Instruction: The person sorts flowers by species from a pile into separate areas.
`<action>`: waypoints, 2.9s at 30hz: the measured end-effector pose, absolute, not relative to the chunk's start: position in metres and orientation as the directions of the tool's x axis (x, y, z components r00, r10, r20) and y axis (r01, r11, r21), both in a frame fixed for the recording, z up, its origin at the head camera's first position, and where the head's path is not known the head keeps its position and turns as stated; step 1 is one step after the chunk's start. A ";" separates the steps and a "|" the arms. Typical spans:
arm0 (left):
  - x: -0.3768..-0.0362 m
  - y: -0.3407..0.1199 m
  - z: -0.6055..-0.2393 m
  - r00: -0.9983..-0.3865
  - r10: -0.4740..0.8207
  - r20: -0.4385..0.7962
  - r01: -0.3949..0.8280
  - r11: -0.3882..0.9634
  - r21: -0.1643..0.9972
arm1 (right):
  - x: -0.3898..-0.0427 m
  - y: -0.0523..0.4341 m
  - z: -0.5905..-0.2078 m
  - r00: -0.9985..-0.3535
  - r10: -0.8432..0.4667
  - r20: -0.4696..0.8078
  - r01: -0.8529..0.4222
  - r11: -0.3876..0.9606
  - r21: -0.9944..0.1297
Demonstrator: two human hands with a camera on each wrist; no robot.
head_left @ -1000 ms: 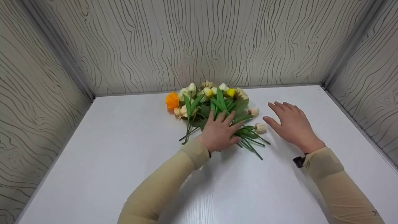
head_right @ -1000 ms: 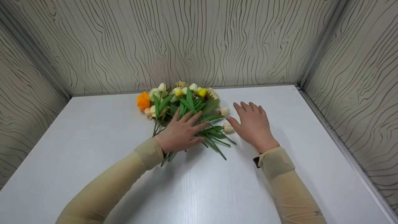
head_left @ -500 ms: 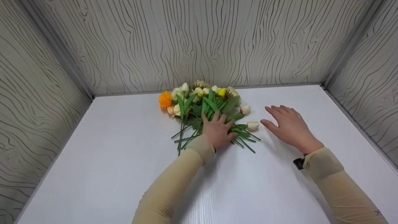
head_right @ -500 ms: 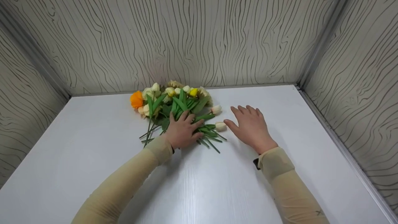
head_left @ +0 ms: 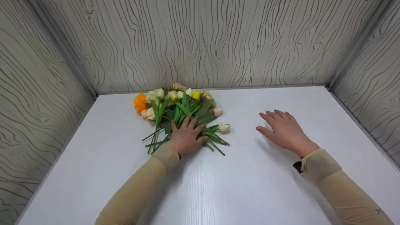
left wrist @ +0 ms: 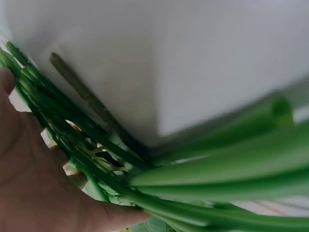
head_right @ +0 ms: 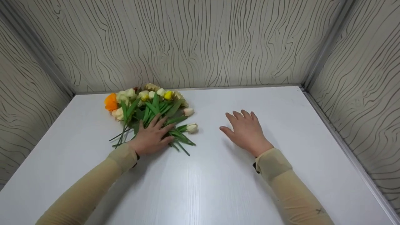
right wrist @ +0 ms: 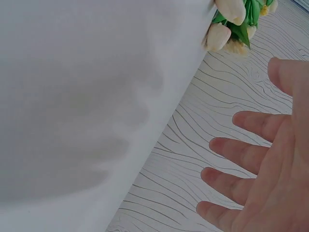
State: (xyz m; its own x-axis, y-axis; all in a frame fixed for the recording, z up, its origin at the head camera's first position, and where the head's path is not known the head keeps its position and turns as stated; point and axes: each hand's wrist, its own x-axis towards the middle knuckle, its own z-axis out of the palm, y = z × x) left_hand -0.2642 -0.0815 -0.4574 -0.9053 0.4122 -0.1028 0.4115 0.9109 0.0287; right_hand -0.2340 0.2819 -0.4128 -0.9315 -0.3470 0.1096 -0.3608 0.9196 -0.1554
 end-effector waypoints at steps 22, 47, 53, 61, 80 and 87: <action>-0.253 -0.265 -0.451 -0.923 0.384 0.018 0.381 0.905 0.191 | -0.239 0.278 -0.422 -0.927 -0.368 0.075 -0.375 0.910 -0.175; -0.239 -0.342 -0.409 -0.960 -0.277 0.037 -0.240 0.885 0.399 | -0.234 0.295 -0.422 -0.949 -0.296 0.107 -0.315 0.909 -0.273; -0.238 -0.343 -0.410 -0.965 -0.261 -0.013 -0.241 0.872 0.425 | -0.235 0.291 -0.428 -0.954 -0.291 0.071 -0.300 0.914 -0.274; -0.237 -0.349 -0.404 -0.965 -0.254 -0.065 -0.249 0.808 0.534 | -0.239 0.289 -0.428 -0.957 -0.287 0.047 -0.288 0.912 -0.293; -0.250 -0.260 -0.346 -0.993 -0.073 0.092 0.018 0.678 0.734 | -0.234 0.286 -0.422 -0.950 -0.299 0.086 -0.310 0.892 -0.328; -0.256 -0.169 -0.355 -0.995 0.091 0.042 0.072 0.350 0.934 | -0.229 0.267 -0.419 -0.948 -0.278 0.154 -0.317 0.817 -0.481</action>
State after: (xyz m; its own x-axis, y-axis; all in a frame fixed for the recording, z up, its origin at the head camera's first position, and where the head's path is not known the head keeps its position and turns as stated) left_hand -0.2563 -0.1689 -0.3545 -0.9949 0.0913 0.0425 0.0720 0.3502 0.9339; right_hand -0.2286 0.2672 -0.4191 -0.9483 -0.2776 0.1540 -0.3174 0.8171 -0.4813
